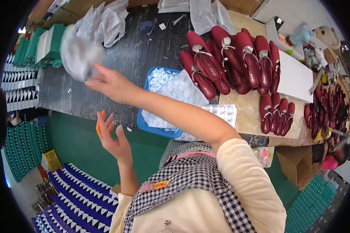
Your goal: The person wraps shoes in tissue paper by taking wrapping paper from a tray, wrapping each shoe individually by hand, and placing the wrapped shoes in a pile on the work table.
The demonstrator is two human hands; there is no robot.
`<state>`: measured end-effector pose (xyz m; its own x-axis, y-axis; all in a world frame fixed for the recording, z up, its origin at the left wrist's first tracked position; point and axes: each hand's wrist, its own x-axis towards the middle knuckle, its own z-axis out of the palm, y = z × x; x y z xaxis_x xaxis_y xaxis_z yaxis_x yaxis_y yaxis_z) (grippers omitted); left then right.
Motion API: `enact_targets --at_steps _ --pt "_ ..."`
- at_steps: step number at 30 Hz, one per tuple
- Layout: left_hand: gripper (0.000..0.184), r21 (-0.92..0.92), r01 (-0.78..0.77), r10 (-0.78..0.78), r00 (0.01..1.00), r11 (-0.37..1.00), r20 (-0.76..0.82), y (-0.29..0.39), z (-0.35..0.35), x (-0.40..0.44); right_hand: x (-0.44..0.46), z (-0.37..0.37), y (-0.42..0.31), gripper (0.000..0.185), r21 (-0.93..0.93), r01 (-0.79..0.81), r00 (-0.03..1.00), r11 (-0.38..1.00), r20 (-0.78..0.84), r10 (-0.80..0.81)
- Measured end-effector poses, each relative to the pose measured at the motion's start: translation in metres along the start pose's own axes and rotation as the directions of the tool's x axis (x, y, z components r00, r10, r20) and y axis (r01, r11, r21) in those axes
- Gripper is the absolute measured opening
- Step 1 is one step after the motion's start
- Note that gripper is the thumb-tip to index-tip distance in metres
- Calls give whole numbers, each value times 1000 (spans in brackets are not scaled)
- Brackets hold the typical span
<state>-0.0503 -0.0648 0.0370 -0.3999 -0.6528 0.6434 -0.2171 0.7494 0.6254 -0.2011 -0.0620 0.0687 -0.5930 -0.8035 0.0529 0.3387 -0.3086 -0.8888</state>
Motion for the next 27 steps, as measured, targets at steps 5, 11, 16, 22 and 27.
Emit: enact_targets --at_steps 5,11,16,22,27 --pt "26 31 403 -310 649 915 695 -23 41 -53 -91 -97 -110 24 -66 -25 908 997 417 50" --pt "43 35 814 -339 201 579 919 -16 187 -117 -214 -108 -185 15 -250 277 894 928 422 -153" --pt "63 333 419 -481 320 845 817 2 237 -135 -251 -123 -236 9 -13 382 819 924 468 -332" --pt "63 329 118 -337 551 937 764 -1 251 -154 -288 -130 -290 12 314 439 685 842 489 -540" --pt "62 318 209 -380 438 925 815 -6 259 -170 -303 -162 -299 8 297 474 432 829 741 -513"
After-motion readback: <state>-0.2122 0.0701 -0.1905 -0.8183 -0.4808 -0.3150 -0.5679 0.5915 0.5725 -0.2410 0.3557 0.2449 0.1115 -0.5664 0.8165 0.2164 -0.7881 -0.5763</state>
